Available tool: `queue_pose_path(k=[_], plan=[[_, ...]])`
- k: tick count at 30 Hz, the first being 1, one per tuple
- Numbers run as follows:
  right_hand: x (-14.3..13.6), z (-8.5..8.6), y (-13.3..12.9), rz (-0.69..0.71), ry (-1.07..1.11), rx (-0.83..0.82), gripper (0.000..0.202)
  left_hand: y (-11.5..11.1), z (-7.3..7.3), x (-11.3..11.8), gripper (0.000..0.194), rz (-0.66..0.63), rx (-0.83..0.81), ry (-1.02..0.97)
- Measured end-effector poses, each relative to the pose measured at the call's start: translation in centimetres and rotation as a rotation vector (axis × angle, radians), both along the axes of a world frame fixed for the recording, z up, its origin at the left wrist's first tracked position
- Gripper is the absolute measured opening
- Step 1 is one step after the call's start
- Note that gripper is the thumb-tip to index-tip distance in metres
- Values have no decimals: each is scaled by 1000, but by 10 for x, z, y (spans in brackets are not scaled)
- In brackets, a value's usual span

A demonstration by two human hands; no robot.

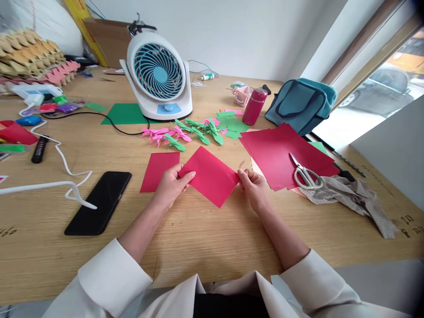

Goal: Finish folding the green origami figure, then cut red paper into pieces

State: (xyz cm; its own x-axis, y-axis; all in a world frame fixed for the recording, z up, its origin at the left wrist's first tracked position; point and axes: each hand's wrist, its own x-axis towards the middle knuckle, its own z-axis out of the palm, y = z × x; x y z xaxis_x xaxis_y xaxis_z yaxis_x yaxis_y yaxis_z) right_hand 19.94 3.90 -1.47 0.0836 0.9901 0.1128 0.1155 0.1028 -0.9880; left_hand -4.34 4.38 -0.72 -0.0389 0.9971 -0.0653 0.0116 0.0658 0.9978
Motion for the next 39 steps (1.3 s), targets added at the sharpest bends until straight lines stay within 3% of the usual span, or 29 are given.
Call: queue_pose_path(k=[4,7,9,11,14,17,20,23,26,30,32,36,39], plan=[[5,0,1,-76,68,24,48,-4,4,2,30,59,112,-1],[6,-1,1,-78,196,5,43,-12,10,1,21,154,320,187],[3,0,0,22,290,-85,45,-18,14,-1,11,185,538,381],[-1,2,-1,202,380,-224,54,-24,17,-3,2,137,760,553],[-7,5,-5,424,481,-380,69,-28,15,-5,18,-18,976,724],[-11,5,-8,440,551,-406,56,-27,10,-3,25,-103,1071,791],[-13,3,-10,377,549,-357,37,-25,6,1,32,-160,1053,748],[-14,2,-10,332,490,-297,31,-22,4,4,35,-81,942,607],[-14,2,-9,310,437,-233,30,-19,3,5,25,42,714,310],[-14,1,-9,313,372,-171,29,-15,2,8,17,-29,357,-151],[-15,-1,-9,330,359,-153,29,-13,2,10,16,-34,313,-166],[-18,-5,-9,389,354,-158,29,-14,0,15,15,1,420,46],[-20,-6,-8,413,366,-164,32,-16,-3,16,10,-58,416,178]])
